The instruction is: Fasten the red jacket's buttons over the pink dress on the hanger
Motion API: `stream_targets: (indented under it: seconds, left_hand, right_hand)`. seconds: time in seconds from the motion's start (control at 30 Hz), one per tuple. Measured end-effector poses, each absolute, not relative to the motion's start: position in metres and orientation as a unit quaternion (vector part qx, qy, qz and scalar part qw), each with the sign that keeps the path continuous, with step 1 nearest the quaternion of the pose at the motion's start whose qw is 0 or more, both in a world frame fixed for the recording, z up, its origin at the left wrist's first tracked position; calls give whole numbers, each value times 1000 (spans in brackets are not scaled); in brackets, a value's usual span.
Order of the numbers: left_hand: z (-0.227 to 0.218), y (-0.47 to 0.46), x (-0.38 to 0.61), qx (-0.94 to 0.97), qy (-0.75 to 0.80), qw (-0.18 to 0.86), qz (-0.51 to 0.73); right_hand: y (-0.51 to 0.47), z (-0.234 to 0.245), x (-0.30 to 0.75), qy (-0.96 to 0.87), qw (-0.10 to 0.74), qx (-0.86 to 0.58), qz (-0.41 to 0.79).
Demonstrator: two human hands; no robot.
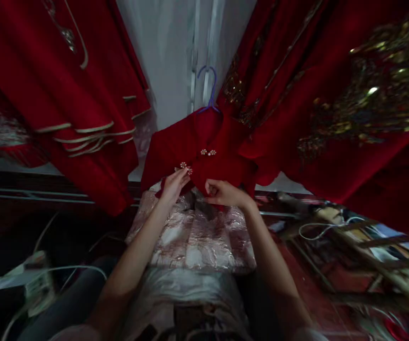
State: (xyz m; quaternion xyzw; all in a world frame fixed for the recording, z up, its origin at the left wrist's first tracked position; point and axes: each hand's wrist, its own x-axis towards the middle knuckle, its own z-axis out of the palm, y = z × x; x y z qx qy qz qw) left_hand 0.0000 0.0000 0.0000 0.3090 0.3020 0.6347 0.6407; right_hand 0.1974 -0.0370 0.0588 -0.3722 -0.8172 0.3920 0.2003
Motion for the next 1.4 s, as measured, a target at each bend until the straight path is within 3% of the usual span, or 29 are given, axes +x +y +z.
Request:
stream_targets:
  seconds: [0.5,0.7,0.8,1.0,1.1,1.23,1.4]
  left_hand:
    - [6,4,5,314,385,571,654]
    - [27,3,7,429,352,628,545]
    - [44,15,9,565,341,526,537]
    - [73,40,14,818,379,93,423]
    - [85,45,15,851,386,-57,352]
    - [97,51,16,874,366,-122,296]
    - [102,58,16,895,333,-82,286]
  right_hand:
    - [-37,57,192,-825,194,-380,371]
    - [-34,54,200,-824,134,-384,395]
    - [-32,51,205,-822,84,-384,412]
    - [-32,52,209,-807,56,-404,427]
    - [-32,54,211,-806,52,-407,426]
    - [-32,56,213,-804,54,-412,425]
    - [-31,52,217,-794,55,-398,455]
